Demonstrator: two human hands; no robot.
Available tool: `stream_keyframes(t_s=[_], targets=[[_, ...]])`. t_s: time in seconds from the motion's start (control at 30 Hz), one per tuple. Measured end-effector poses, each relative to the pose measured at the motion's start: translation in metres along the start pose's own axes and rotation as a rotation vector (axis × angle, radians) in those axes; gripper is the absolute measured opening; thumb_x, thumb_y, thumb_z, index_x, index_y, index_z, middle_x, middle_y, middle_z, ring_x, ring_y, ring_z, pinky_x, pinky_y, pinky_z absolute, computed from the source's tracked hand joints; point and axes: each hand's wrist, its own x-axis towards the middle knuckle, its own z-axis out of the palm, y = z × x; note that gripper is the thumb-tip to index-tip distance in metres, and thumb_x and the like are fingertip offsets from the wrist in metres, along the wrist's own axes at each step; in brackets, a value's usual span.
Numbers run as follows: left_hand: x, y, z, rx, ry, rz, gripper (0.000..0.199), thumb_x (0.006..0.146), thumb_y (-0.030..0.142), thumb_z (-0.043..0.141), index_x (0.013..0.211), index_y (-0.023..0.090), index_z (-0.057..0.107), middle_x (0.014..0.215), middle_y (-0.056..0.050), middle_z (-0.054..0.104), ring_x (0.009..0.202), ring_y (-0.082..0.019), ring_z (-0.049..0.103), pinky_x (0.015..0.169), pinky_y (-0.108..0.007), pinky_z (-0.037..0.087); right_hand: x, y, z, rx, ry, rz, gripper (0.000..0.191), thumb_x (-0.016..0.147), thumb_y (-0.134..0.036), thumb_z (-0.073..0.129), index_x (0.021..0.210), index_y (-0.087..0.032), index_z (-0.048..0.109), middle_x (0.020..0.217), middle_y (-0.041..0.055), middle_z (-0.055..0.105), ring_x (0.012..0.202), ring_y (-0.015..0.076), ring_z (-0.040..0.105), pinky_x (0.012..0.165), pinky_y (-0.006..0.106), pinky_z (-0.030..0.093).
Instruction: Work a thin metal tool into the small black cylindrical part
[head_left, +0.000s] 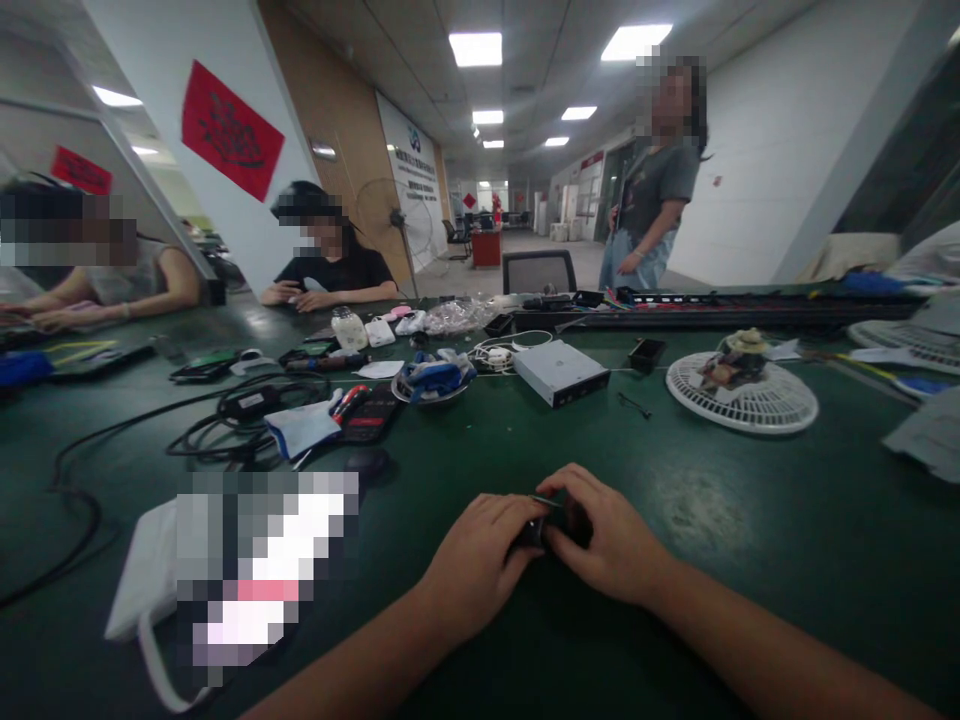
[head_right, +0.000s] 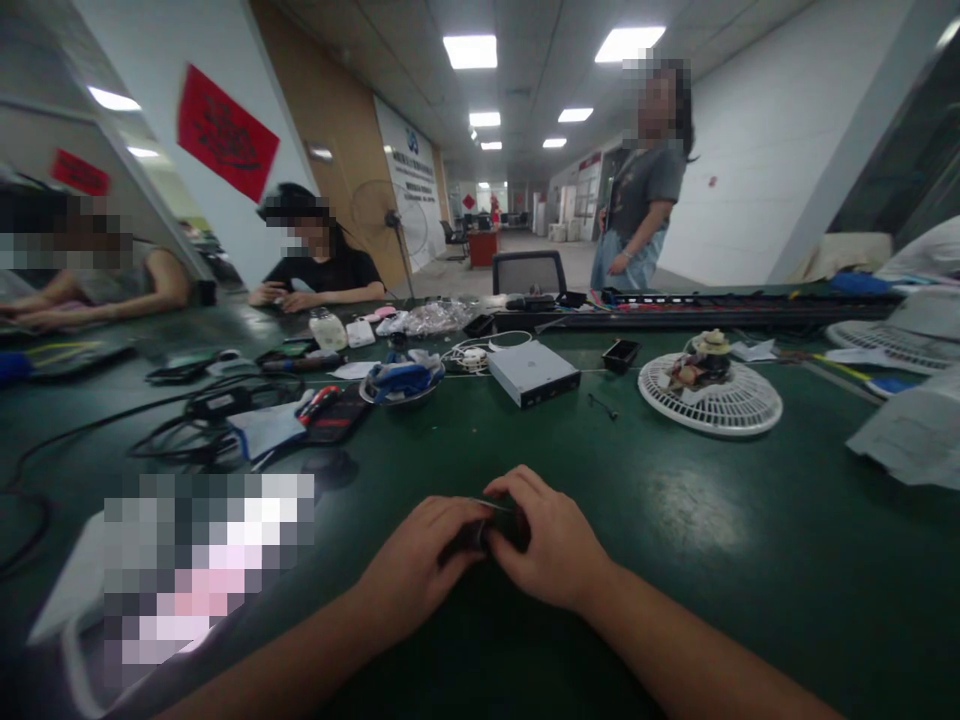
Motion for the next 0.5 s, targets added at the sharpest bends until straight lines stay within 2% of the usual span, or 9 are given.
stream_keyframes(t_s=[0.1, 0.23, 0.33, 0.5], targets=[[0.0012, -0.0018, -0.0005, -0.042, 0.139, -0.169, 0.03, 0.089, 0.014, 0.064, 0.115, 0.028, 0.06, 0.117, 0.0, 0.067, 0.108, -0.02, 0.061, 0.096, -0.039, 0.047, 0.0009, 0.0022, 0.0012, -0.018, 0.068, 0.036, 0.028, 0.087, -0.016, 0.058, 0.115, -0.022, 0.054, 0.095, 0.0021, 0.06, 0.073, 0.015, 0.059, 0.066, 0.031, 0.047], [0.0031, -0.0064, -0.0021, -0.086, 0.262, -0.346, 0.024, 0.086, 0.017, 0.065, 0.108, 0.026, 0.061, 0.108, 0.0, 0.067, 0.101, -0.021, 0.062, 0.09, -0.038, 0.049, 0.0017, 0.0059, 0.0029, -0.027, 0.096, 0.004, 0.02, 0.091, -0.01, 0.051, 0.105, -0.022, 0.06, 0.103, 0.0035, 0.062, 0.081, 0.0148, 0.061, 0.072, 0.03, 0.049], [0.0038, -0.0076, -0.0031, -0.098, 0.281, -0.372, 0.024, 0.082, 0.016, 0.067, 0.105, 0.025, 0.063, 0.105, 0.0, 0.068, 0.099, -0.021, 0.063, 0.089, -0.038, 0.049, 0.0016, 0.008, 0.0041, -0.03, 0.077, -0.042, 0.023, 0.09, -0.011, 0.054, 0.106, -0.023, 0.065, 0.102, 0.0025, 0.066, 0.087, 0.0151, 0.064, 0.076, 0.029, 0.051], [0.0045, -0.0048, -0.0042, -0.085, 0.269, -0.337, 0.023, 0.08, 0.014, 0.066, 0.101, 0.024, 0.064, 0.102, -0.001, 0.068, 0.096, -0.02, 0.063, 0.086, -0.037, 0.049, -0.0006, 0.0092, 0.0059, -0.138, 0.037, -0.081, 0.025, 0.089, -0.012, 0.057, 0.107, -0.024, 0.071, 0.1, 0.0016, 0.07, 0.09, 0.0165, 0.066, 0.081, 0.031, 0.052]])
